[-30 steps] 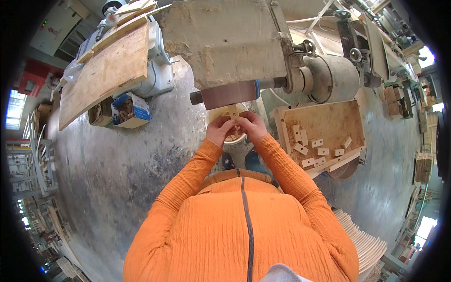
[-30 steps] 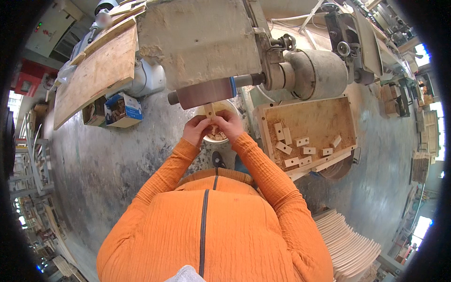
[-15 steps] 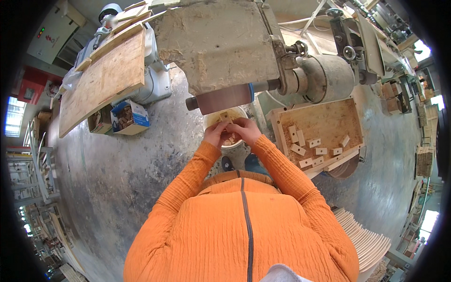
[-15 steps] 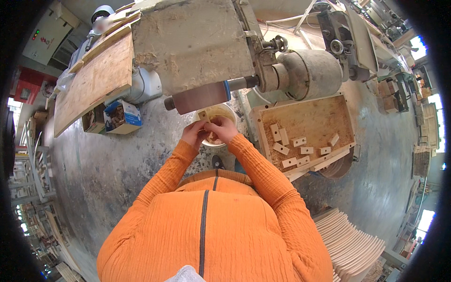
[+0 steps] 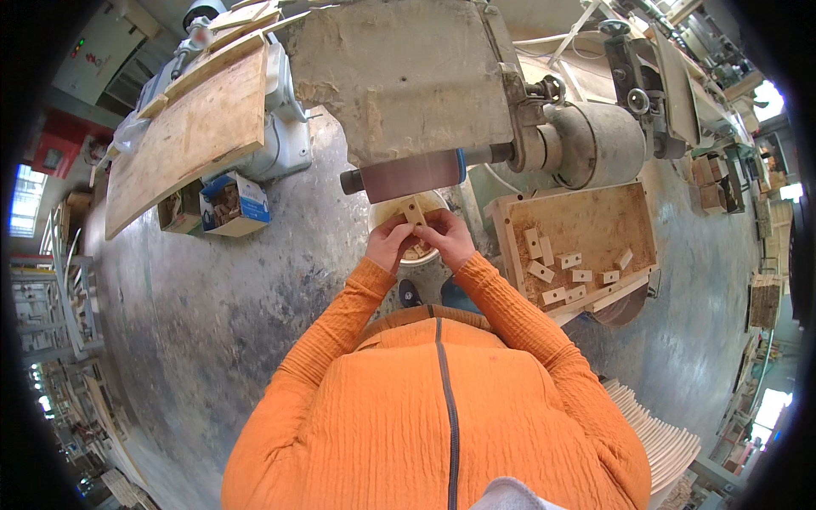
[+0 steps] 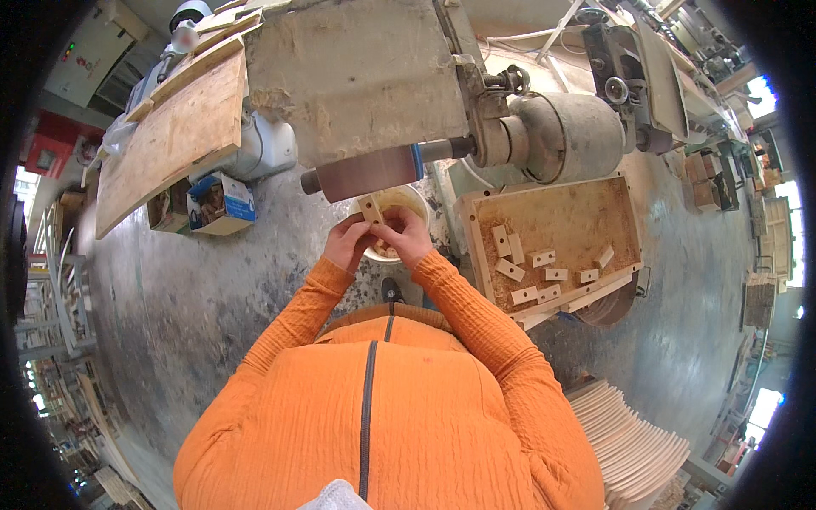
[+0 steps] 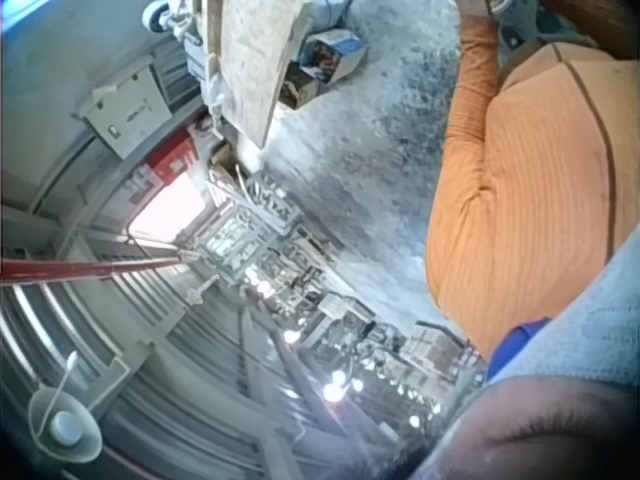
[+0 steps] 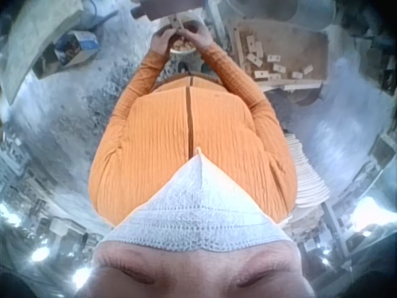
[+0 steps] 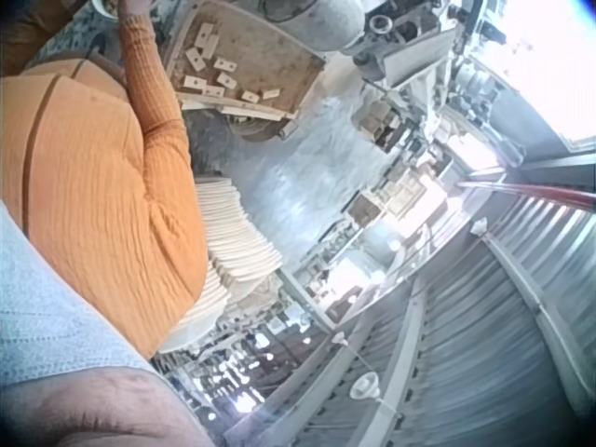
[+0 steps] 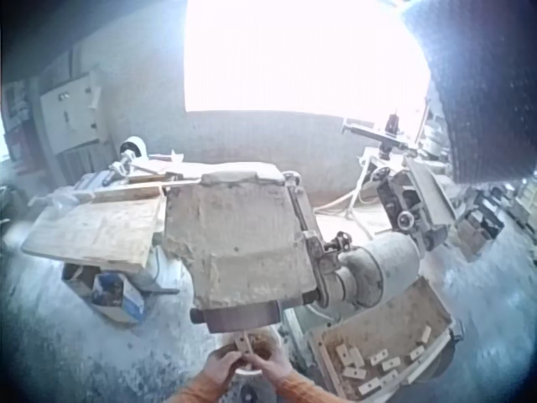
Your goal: The person repeatedly picks up small wooden blocks and presses them against a belt sander to smooth their edges. After sanding, the blocks are placed into a large rotating drum. The person continues this cycle throughout the clip.
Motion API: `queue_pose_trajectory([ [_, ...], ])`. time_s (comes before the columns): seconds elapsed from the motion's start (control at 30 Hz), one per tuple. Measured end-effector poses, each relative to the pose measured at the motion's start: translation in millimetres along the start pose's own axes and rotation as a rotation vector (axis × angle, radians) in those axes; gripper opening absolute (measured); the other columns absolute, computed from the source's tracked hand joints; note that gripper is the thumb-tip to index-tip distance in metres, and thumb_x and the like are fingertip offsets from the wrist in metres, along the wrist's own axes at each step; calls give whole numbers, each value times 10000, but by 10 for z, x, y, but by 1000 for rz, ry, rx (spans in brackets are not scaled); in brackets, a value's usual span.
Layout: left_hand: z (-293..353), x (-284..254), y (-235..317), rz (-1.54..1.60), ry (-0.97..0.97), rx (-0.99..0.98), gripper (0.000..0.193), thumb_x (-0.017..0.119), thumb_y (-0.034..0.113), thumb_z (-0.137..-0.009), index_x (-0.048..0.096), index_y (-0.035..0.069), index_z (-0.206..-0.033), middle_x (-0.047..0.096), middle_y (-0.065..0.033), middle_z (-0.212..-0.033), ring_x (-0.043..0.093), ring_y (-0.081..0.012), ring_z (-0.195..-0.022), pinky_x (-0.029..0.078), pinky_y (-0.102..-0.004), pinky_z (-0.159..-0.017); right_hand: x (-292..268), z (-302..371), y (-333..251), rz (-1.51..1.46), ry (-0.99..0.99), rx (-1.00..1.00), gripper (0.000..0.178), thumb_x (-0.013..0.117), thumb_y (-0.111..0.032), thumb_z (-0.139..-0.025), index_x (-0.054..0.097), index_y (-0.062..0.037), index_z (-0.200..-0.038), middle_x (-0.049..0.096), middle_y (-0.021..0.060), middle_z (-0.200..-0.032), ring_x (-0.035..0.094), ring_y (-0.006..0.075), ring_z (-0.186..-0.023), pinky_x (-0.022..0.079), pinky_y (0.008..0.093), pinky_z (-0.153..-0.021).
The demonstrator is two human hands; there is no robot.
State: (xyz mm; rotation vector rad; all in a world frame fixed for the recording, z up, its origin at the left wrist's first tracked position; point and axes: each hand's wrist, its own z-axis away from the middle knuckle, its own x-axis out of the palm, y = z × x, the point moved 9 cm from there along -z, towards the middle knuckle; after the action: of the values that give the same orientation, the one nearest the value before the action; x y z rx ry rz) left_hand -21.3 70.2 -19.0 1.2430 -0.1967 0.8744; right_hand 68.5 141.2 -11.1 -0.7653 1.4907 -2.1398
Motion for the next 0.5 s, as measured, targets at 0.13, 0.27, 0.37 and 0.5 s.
queue_pose_trajectory([
  [0.13, 1, -33, -103, -4, 115, 27, 282, 574, 135, -852, 524, -33, -1073, 599, -86, -975, 602, -168, -874, 517, -274, -744, -41, 21, -33, 443, 81, -146, 432, 703, -233, -724, 530, 67, -982, 593, 76, -824, 548, 123, -698, 463, 260, -603],
  [0.27, -36, -157, -207, 103, 164, -94, 275, 595, 144, -847, 533, -24, -1056, 600, -77, -944, 599, -164, -860, 513, -271, -731, -9, 20, -33, 324, 43, -120, 414, 684, -260, -739, 540, 68, -946, 580, 75, -792, 551, 124, -683, 464, 253, -591],
  [0.37, -29, -95, -227, 61, 99, -167, 221, 573, 185, -858, 564, 14, -997, 602, -65, -924, 582, -153, -822, 486, -260, -725, -3, -15, 108, 87, -29, 115, 348, 659, -267, -761, 557, 45, -874, 569, 72, -740, 551, 120, -629, 472, 248, -547],
  [0.5, -89, -170, -223, 149, 132, -122, 235, 603, 161, -840, 553, 1, -1005, 600, -65, -892, 587, -154, -777, 494, -255, -652, 71, -22, 167, -41, -33, 295, 267, 632, -227, -786, 562, 22, -853, 539, 42, -714, 521, 106, -590, 488, 250, -498],
])
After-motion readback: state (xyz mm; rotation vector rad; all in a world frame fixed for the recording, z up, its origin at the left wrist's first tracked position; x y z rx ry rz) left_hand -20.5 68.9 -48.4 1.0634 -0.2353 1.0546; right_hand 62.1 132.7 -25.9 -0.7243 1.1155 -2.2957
